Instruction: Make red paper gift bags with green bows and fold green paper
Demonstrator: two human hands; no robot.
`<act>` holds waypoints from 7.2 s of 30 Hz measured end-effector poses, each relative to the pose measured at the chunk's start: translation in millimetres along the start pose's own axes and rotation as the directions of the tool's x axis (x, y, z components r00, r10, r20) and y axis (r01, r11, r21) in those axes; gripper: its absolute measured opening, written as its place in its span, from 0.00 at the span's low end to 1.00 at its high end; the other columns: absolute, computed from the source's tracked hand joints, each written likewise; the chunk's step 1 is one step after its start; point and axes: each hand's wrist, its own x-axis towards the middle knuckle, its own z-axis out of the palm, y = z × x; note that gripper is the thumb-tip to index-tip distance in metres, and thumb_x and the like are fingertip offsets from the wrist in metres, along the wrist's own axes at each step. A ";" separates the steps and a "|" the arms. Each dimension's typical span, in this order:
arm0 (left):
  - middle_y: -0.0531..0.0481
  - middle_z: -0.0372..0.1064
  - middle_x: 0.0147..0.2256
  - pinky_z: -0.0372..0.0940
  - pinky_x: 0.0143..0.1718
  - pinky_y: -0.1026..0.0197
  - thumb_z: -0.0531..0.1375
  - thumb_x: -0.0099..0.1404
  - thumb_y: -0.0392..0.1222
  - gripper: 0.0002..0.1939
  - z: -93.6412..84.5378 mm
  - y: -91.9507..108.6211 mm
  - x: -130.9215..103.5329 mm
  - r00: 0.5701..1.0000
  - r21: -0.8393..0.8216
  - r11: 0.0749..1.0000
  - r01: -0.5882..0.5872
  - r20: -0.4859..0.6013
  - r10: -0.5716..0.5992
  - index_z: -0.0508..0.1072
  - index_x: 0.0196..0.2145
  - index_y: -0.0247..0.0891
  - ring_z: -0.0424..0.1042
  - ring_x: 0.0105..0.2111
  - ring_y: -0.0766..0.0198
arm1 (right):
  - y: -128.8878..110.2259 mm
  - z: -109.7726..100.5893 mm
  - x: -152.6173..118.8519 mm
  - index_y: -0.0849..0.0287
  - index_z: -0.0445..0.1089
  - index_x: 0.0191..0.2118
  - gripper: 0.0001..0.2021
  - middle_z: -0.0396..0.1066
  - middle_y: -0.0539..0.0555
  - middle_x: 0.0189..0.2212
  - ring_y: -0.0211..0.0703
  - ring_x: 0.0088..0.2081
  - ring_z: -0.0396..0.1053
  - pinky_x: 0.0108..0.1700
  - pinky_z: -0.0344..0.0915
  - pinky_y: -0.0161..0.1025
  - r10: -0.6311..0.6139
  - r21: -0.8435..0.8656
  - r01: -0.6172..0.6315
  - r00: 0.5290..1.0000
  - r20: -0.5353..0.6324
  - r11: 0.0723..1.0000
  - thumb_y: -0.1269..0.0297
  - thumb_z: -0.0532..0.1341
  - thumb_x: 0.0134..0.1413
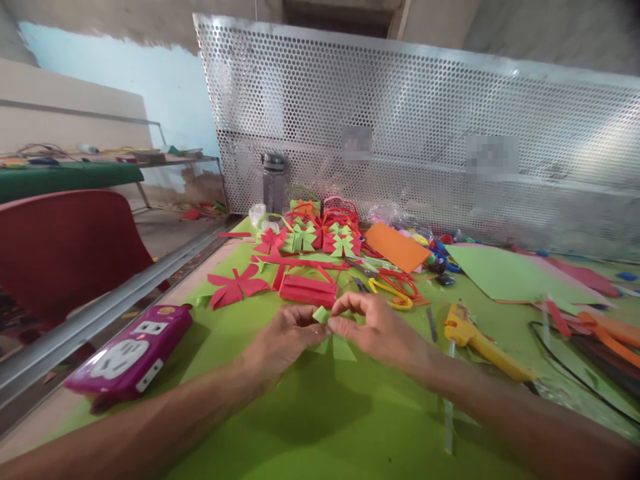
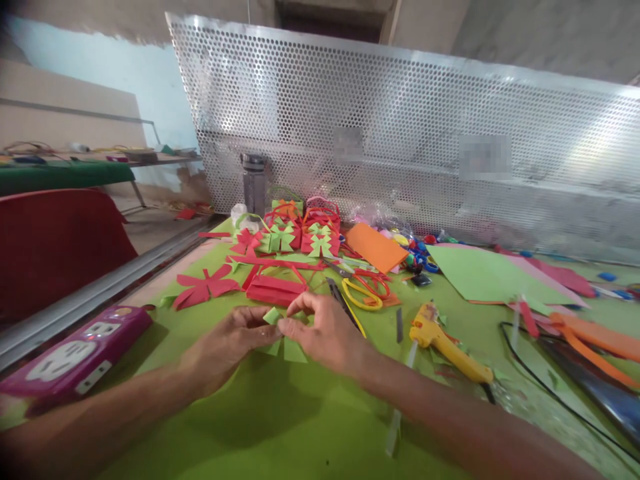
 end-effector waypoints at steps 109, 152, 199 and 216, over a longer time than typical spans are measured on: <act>0.42 0.74 0.33 0.64 0.23 0.62 0.65 0.56 0.45 0.18 -43.6 24.2 8.5 0.910 -0.189 0.939 0.288 0.360 -0.206 0.71 0.43 0.34 0.75 0.30 0.53 | -22.7 -1.8 62.4 0.58 0.66 0.32 0.04 0.70 0.50 0.27 0.37 0.29 0.67 0.34 0.61 0.33 -0.634 -0.413 0.516 0.738 -0.231 0.750 0.66 0.56 0.57; 0.40 0.55 0.59 0.69 0.35 0.60 0.71 0.46 0.47 0.44 -20.0 28.3 3.4 0.919 0.012 0.928 -0.373 0.145 0.367 0.59 0.58 0.46 0.61 0.53 0.46 | 27.3 -5.6 19.5 0.57 0.61 0.55 0.26 0.71 0.61 0.48 0.63 0.56 0.58 0.57 0.37 0.72 -0.528 -0.749 0.210 0.822 -0.213 0.629 0.55 0.63 0.51; 0.39 0.71 0.40 0.68 0.27 0.61 0.62 0.57 0.55 0.26 -9.9 16.0 -6.2 0.988 -0.055 0.987 -0.150 0.024 0.151 0.67 0.45 0.33 0.74 0.31 0.58 | 8.1 6.8 1.3 0.60 0.60 0.56 0.25 0.69 0.61 0.48 0.62 0.57 0.55 0.57 0.32 0.73 -0.518 -0.784 0.224 0.843 -0.142 0.579 0.63 0.62 0.53; 0.43 0.63 0.51 0.67 0.29 0.63 0.65 0.57 0.44 0.34 -5.1 16.6 -15.8 0.914 0.023 0.919 -0.395 0.107 0.390 0.59 0.58 0.44 0.70 0.34 0.62 | 34.5 4.5 17.5 0.59 0.59 0.55 0.23 0.67 0.65 0.52 0.59 0.57 0.59 0.57 0.49 0.64 -0.563 -0.706 0.333 0.818 -0.112 0.625 0.61 0.58 0.54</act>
